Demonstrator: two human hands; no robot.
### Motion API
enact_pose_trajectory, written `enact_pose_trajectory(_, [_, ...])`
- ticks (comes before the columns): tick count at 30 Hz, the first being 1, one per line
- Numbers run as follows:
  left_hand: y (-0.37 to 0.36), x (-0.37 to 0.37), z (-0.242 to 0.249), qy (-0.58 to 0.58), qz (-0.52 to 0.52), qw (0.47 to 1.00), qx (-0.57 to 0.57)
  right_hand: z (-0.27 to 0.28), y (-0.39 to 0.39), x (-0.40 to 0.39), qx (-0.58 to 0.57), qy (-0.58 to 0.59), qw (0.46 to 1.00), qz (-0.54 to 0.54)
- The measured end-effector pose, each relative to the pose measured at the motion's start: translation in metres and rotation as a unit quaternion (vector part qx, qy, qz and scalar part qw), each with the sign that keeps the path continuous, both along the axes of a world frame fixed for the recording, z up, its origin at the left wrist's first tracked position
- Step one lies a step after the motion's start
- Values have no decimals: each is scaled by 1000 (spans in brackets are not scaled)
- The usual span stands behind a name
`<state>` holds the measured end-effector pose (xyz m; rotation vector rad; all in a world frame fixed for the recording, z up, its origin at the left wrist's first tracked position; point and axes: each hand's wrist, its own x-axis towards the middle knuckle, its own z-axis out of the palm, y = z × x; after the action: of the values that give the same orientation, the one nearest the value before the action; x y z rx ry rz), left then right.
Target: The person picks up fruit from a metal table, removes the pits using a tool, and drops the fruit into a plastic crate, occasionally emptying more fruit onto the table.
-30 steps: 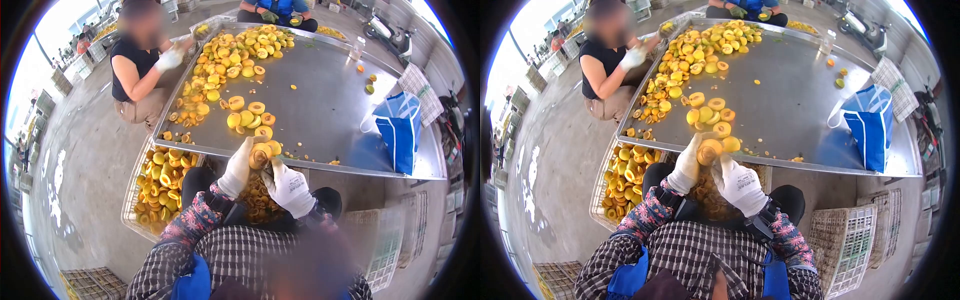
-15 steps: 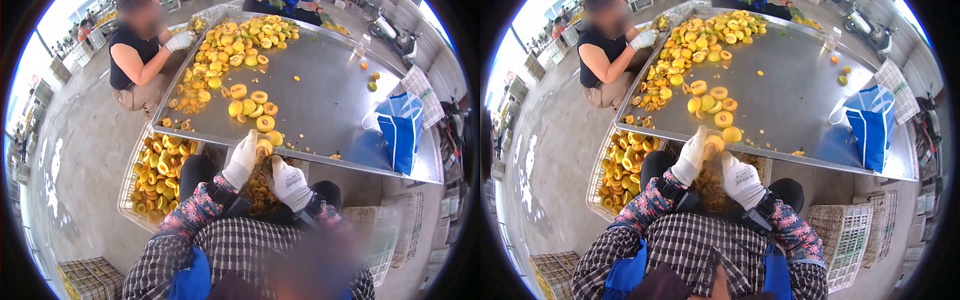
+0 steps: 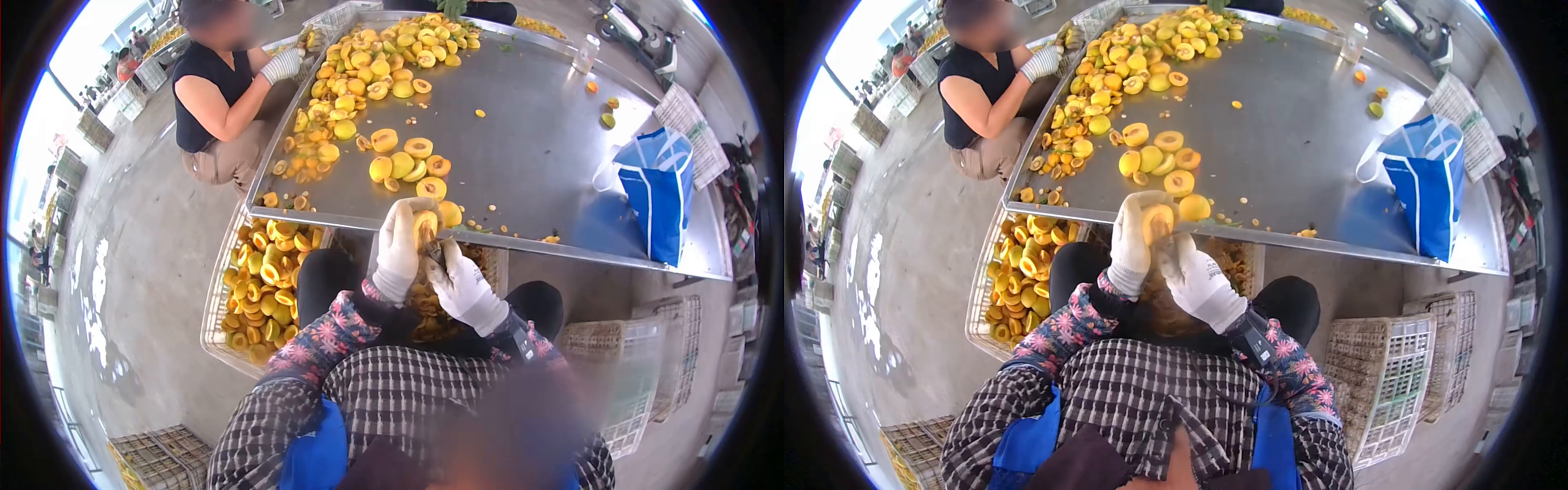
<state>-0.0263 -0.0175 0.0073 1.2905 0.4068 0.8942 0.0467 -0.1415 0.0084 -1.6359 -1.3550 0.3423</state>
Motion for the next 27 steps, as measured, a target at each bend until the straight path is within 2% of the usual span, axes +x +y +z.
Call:
enact_pose_trajectory(3, [8, -9, 4, -25, -141, 975, -169, 6, -6, 9, -69, -40, 996, 36])
enact_pose_trajectory(4, [12, -6, 3, 32, -141, 970, -197, 15, -8, 13, -154, -66, 985, 51])
enact_pose_trajectory(7, [19, -7, 19, 123, -200, 960, -154, -1, -13, 20, -118, -79, 986, 87])
enact_pose_trajectory(8, [22, -4, 19, 149, -210, 946, -195, -5, -12, 19, -98, -31, 990, 99])
enact_pose_trajectory(11, [23, -3, 0, -3, -221, 949, -224, -1, -9, 12, -79, 109, 986, 98])
enact_pose_trajectory(12, [10, -4, 7, -49, -142, 945, -292, -7, -7, 13, -54, 122, 986, 101])
enact_pose_trajectory(14, [4, 0, 1, -58, -109, 937, -325, -25, -1, 17, -3, 147, 984, 103])
enact_pose_trajectory(15, [3, -1, -2, -61, -91, 932, -344, -25, -3, 19, -37, 107, 990, 90])
enact_pose_trajectory(16, [5, -1, 4, 4, -77, 951, -300, -25, -5, 24, -73, 66, 992, 77])
enact_pose_trajectory(18, [9, 0, -4, 38, -87, 962, -256, -22, -7, 22, -118, -42, 992, 34])
enact_pose_trajectory(19, [14, 2, -4, 54, -94, 968, -228, -24, -7, 18, -113, -6, 993, 37])
enact_pose_trajectory(21, [18, 0, 4, 82, -123, 954, -262, -27, -9, 11, -106, 69, 991, 41])
enact_pose_trajectory(22, [18, -1, 11, 86, -140, 946, -279, -20, -9, 8, -81, 146, 983, 79])
enact_pose_trajectory(23, [18, -3, 13, 89, -156, 937, -299, -21, -9, 5, -118, 258, 955, 81])
enact_pose_trajectory(25, [18, -2, 9, 73, -160, 928, -329, -17, -11, -3, -189, 467, 860, 82])
enact_pose_trajectory(27, [15, 1, 3, 54, -154, 918, -362, -7, -14, -12, -177, 550, 813, 66])
